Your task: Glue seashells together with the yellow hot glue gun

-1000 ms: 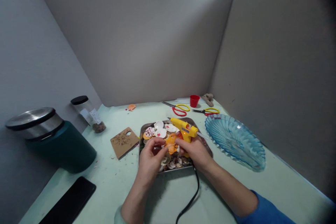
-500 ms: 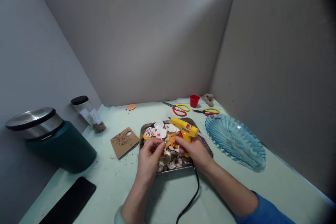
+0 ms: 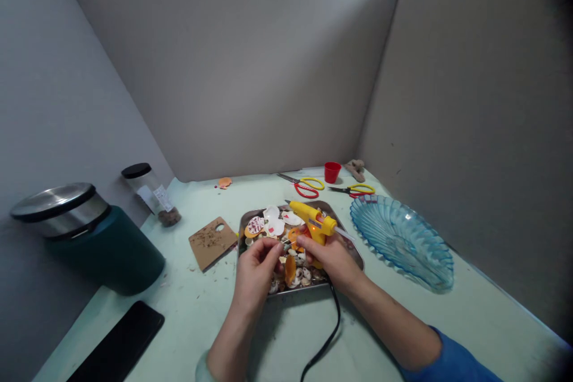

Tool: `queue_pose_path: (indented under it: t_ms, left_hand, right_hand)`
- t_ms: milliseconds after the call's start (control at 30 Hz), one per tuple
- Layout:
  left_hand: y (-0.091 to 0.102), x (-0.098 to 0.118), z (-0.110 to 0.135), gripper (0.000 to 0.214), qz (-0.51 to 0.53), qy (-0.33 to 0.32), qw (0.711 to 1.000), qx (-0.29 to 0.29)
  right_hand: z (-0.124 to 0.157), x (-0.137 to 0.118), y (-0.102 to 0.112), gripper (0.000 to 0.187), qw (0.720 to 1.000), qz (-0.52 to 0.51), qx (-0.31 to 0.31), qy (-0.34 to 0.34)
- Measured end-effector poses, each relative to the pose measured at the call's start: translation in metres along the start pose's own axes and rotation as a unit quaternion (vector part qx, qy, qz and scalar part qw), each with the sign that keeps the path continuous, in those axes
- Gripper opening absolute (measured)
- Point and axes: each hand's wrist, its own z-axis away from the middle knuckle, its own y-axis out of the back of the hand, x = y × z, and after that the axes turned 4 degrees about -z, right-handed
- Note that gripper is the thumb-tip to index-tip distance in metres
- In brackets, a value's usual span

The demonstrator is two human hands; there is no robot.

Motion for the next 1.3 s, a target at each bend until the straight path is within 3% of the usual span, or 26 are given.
queue_pose_path:
  t_ms: [133, 267, 467, 633, 800, 933, 1033, 1167, 1300]
  left_hand:
    - [-0.001, -0.001, -0.001, 0.033, -0.008, 0.009, 1.000, -0.011]
    - [0.000, -0.010, -0.004, 0.025, -0.030, -0.031, 0.999, -0.006]
    - [0.002, -0.018, -0.006, 0.014, -0.093, -0.062, 0.994, -0.006]
    - [0.000, -0.011, 0.000, 0.019, -0.204, -0.096, 0.974, -0.025]
    - [-0.002, -0.015, 0.003, 0.034, -0.325, -0.172, 0.928, -0.055]
    - [-0.002, -0.020, 0.003, 0.040, -0.358, -0.192, 0.912, -0.058]
    - [-0.001, -0.022, 0.001, 0.040, -0.341, -0.203, 0.918, -0.015]
    - [0.000, -0.022, -0.004, 0.031, -0.238, -0.138, 0.959, 0.067]
    - [-0.001, -0.017, -0.006, 0.024, -0.053, 0.003, 0.998, 0.041]
  right_hand:
    - [0.001, -0.003, -0.001, 0.030, 1.000, 0.003, 0.015, -0.002]
    - [0.002, -0.006, -0.002, 0.025, 0.999, 0.017, 0.040, -0.006]
    - [0.002, -0.006, -0.003, 0.024, 0.999, 0.015, 0.032, -0.003]
    - [0.003, -0.009, -0.004, 0.023, 0.999, 0.026, 0.036, -0.005]
    - [0.003, -0.008, -0.005, 0.023, 1.000, 0.014, 0.026, -0.008]
    - [0.002, -0.006, -0.004, 0.022, 0.999, 0.013, 0.030, -0.011]
    - [0.001, -0.005, -0.003, 0.022, 0.999, 0.012, 0.031, -0.011]
    - [-0.001, -0.001, -0.001, 0.023, 0.999, 0.022, 0.028, -0.009]
    - [-0.004, 0.005, 0.001, 0.025, 1.000, 0.026, 0.004, -0.005]
